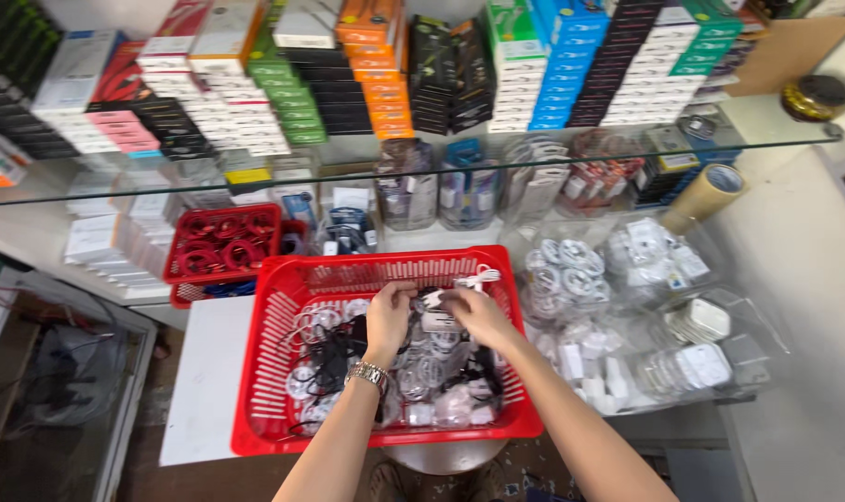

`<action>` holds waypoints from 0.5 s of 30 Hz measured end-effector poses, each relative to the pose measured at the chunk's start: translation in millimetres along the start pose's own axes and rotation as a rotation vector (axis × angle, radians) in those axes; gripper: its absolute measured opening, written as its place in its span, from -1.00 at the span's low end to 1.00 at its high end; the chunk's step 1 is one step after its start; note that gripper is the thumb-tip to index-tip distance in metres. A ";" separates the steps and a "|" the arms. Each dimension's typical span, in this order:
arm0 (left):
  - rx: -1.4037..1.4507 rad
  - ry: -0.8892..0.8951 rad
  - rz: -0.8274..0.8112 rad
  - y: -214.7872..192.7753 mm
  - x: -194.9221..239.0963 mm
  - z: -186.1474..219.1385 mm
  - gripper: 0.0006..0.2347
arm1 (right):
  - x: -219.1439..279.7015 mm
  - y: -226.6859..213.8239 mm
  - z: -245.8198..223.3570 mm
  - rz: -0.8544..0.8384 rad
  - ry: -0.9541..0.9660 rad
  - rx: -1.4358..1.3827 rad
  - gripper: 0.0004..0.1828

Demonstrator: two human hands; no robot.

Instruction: The person sorts small electronic accessories from a red basket into clear plastic containers on a counter. They pick up items such as chargers and cables, examine them, and place them into designated containers. The process is repetitive and involves handling multiple items one at a time.

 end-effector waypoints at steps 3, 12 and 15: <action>-0.065 -0.097 -0.037 -31.7 8.3 -23.6 -0.82 | -3.8 60.4 8.8 -0.087 0.040 -0.009 -0.66; -0.063 -0.169 -0.266 -68.1 28.9 -59.2 -0.80 | -21.2 68.1 0.7 0.305 0.114 0.531 -0.65; -0.048 -0.182 -0.298 -77.7 33.3 -63.0 -0.79 | -33.6 66.2 -6.5 0.314 0.145 0.678 -0.60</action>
Point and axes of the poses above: each hand's wrist, its own x-axis away from the middle knuckle, its own y-axis out of the palm, z = x × y, the point moved 1 cm from there along -x, towards the middle knuckle, and after that the axes turned 6 degrees about y, right-handed, at the moved point
